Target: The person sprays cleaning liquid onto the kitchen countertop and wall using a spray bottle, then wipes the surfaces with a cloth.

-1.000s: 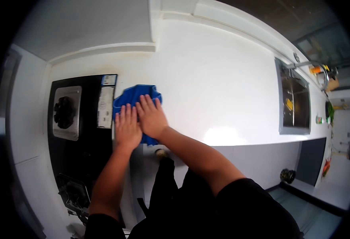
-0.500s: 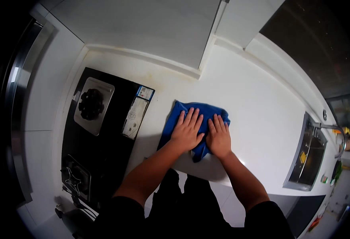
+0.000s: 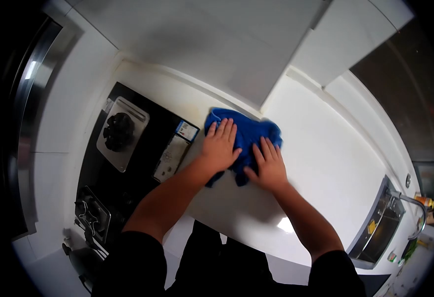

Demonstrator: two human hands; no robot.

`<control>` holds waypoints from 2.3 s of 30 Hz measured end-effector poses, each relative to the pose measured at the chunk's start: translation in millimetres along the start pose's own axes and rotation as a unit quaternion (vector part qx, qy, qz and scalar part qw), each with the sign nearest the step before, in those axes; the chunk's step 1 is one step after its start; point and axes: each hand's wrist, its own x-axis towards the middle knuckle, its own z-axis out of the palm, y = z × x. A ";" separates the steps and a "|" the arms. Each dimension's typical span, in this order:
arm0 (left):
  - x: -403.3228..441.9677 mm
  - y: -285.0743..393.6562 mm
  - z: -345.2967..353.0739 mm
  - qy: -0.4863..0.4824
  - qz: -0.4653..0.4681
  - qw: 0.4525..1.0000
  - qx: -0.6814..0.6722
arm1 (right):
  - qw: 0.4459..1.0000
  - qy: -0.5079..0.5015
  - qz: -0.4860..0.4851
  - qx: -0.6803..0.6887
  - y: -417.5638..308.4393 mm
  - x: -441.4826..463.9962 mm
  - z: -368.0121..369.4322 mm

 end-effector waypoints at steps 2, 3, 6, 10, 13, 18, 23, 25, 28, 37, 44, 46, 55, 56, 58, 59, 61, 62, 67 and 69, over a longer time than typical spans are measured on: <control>1.1 -3.5 -3.5 -0.020 0.001 1.000 0.015 | 0.999 -0.039 -0.006 -0.013 -7.3 1.6 -3.7; 1.2 -3.8 -3.0 -0.046 0.009 0.999 0.023 | 0.998 -0.050 -0.008 -0.023 -11.0 4.7 -0.4; 21.8 -24.7 -9.5 -0.053 -0.024 0.998 0.023 | 0.996 -0.064 -0.038 -0.042 -17.1 37.5 18.8; 29.7 -71.3 -0.7 -0.016 -0.024 0.999 0.035 | 0.992 -0.042 -0.105 -0.054 -25.8 99.9 42.4; 31.5 -96.8 1.4 0.007 -0.020 0.998 0.053 | 0.989 -0.041 -0.137 -0.039 -32.7 131.2 46.4; 33.1 -132.2 -0.4 -0.018 -0.061 0.997 0.031 | 0.975 -0.120 -0.177 -0.056 -48.5 176.6 48.2; 43.5 -183.2 -14.3 -0.064 -0.160 0.985 0.022 | 0.967 -0.125 -0.210 -0.072 -70.9 223.8 62.6; 47.1 -211.9 -26.2 -0.110 -0.184 0.976 0.041 | 0.964 -0.121 -0.225 -0.074 -87.9 246.7 77.2; 49.8 -258.2 -37.0 -0.151 -0.211 0.965 0.047 | 0.964 -0.121 -0.221 -0.089 -117.9 287.1 94.9; 57.4 -361.2 -47.3 -0.187 -0.239 0.953 0.017 | 0.956 -0.120 -0.242 -0.111 -167.7 374.1 144.2; 47.9 -386.7 -40.9 -0.144 -0.194 0.970 0.019 | 0.956 -0.149 -0.231 -0.104 -185.0 391.3 146.0; 49.5 -391.7 -43.8 -0.149 -0.204 0.967 0.015 | 0.960 -0.143 -0.219 -0.098 -190.4 397.6 148.5; 46.0 -396.0 -64.6 -0.083 -0.210 0.974 0.021 | 0.987 -0.049 -0.152 -0.001 -208.7 395.4 155.6; 42.2 -391.5 -75.6 -0.160 -0.202 0.966 0.010 | 0.984 0.032 -0.177 0.019 -210.3 393.2 162.3; 24.0 -391.0 -65.7 -0.105 -0.147 0.983 0.016 | 0.982 0.014 -0.184 0.031 -207.5 385.8 162.1; 17.6 -394.4 -57.5 -0.050 -0.093 0.994 0.020 | 0.980 -0.004 -0.192 0.043 -205.8 386.8 160.5; 15.9 -401.4 -43.8 -0.014 -0.111 0.993 0.032 | 0.976 0.035 -0.211 0.025 -203.3 392.5 170.9; 19.6 -405.9 -38.9 0.003 -0.135 0.988 0.077 | 0.973 0.069 -0.221 -0.004 -204.9 398.8 173.9; 28.6 -439.0 -42.3 -0.017 -0.225 0.972 0.067 | 0.980 0.047 -0.189 0.039 -228.7 433.6 177.0; 27.5 -452.9 -51.0 0.042 -0.290 0.954 0.060 | 0.954 0.182 -0.220 0.093 -246.7 451.5 174.2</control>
